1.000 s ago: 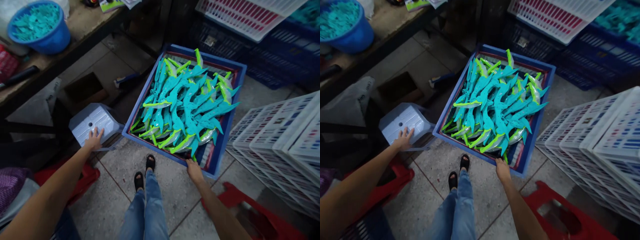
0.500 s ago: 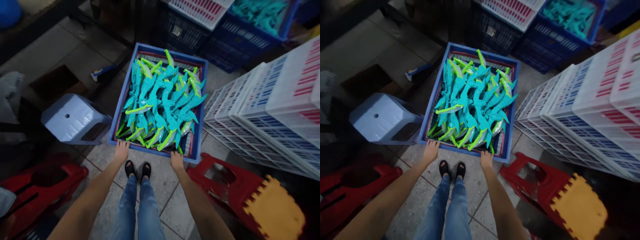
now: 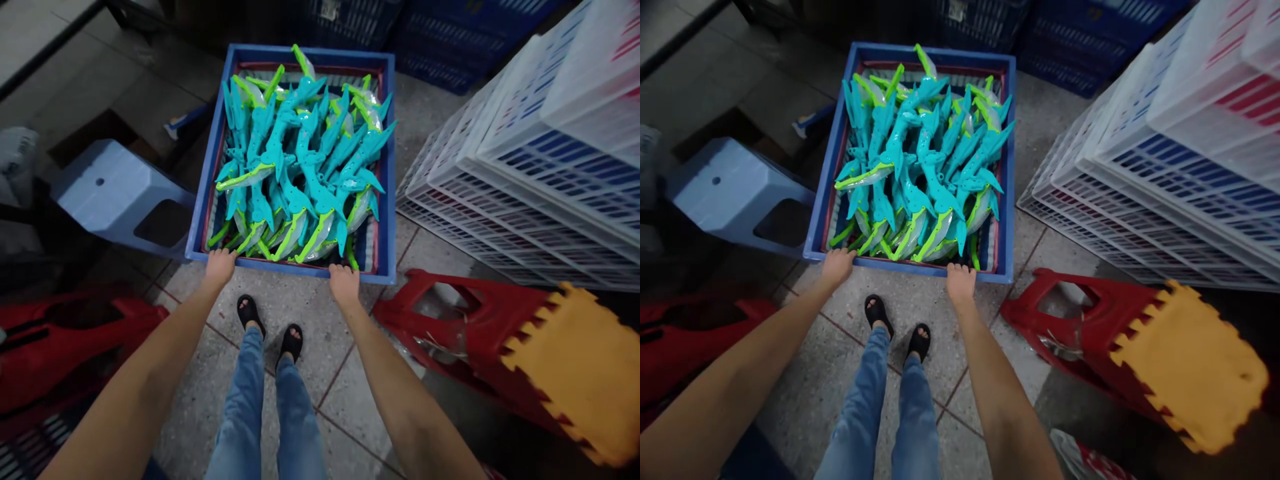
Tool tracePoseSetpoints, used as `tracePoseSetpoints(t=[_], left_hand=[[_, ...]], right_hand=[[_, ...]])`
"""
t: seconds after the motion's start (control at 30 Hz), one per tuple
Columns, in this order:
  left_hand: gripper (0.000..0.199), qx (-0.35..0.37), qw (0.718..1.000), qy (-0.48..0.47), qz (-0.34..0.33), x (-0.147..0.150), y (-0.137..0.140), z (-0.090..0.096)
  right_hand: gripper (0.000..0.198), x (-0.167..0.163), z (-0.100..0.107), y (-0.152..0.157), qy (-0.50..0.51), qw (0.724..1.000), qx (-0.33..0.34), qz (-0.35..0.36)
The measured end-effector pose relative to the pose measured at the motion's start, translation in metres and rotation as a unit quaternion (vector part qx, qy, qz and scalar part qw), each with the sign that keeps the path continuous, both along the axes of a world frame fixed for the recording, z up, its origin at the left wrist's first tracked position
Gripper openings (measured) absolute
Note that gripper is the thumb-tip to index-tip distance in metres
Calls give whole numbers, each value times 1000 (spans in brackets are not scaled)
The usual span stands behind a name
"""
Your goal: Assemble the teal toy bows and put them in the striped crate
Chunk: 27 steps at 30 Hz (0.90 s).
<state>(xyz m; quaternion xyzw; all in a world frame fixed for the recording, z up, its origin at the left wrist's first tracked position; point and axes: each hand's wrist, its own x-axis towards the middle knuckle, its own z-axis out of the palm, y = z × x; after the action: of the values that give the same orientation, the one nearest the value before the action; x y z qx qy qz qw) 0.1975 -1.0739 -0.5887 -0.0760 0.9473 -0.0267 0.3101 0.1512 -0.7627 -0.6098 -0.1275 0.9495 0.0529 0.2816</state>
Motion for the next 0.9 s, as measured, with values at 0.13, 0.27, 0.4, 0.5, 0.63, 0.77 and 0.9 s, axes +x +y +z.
tracePoseSetpoints(t=[0.13,0.27,0.4,0.5,0.63,0.77,0.9], left_hand=[[43,13,1000,-14,5,67,25,8],[40,24,999,-27,4,139,43,16],[39,33,999,-36,-6,212,56,20],[40,38,998,-48,-14,269,63,25],[42,45,996,-79,-21,342,72,38],[43,49,993,-105,-26,415,83,50],[42,49,992,-114,-37,488,103,55]], right_hand=[[41,58,14,23,-9,1000,-1,5],[39,128,25,42,-15,1000,-11,-1],[38,203,29,55,-18,999,-13,-25],[38,263,33,63,-34,999,-14,-40],[39,345,44,72,-65,996,-15,-51],[39,425,58,84,-88,994,-18,-55],[39,490,64,105,-96,993,-25,-60]])
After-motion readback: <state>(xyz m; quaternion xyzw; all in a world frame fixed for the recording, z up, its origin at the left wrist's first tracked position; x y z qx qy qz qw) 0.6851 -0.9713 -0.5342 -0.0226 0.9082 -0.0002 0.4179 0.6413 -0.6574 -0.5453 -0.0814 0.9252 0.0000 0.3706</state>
